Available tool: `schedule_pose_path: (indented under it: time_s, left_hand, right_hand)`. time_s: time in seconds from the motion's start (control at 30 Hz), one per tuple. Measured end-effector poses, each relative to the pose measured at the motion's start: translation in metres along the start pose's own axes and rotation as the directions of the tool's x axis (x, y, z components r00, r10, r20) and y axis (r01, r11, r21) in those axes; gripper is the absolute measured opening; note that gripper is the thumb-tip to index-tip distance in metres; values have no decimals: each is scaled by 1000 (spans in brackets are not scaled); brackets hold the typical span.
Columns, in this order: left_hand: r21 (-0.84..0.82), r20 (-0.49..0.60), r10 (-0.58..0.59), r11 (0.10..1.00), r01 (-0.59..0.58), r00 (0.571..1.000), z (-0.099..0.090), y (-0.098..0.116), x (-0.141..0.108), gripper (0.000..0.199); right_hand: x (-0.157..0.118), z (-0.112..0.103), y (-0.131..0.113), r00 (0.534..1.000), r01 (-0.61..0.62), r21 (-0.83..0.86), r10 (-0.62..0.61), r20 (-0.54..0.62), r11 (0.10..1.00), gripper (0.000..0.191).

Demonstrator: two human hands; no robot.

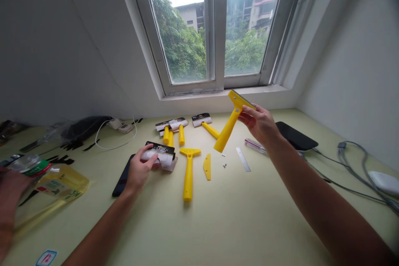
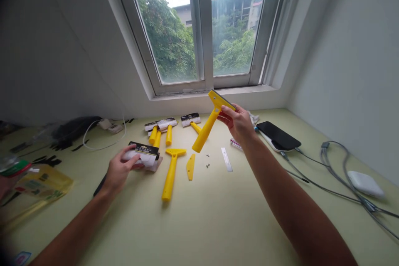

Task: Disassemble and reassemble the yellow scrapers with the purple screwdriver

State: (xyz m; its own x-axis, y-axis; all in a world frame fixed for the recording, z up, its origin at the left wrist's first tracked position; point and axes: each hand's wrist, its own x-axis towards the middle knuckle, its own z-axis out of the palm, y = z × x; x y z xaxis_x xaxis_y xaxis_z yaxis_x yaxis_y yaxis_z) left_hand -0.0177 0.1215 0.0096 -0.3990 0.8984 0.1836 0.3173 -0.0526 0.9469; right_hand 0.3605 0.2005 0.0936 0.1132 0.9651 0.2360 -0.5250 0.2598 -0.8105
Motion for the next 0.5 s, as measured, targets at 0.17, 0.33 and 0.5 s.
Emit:
schedule_pose_path:
  time_s: [0.17,0.33,0.5]
  left_hand:
    - [582,102,153,792,-184,983,-7,-20,13,34]
    - [753,144,288,589,-294,947,-9,-32,13,31]
    - [696,157,285,647,-311,946,-11,-31,12,28]
  right_hand:
    - [-5,5,4,998,-46,-35,48,34,998,31]
    - [-5,3,7,996,-72,-45,74,50,996,39]
    - [-6,3,10,993,-88,-87,94,71,992,40]
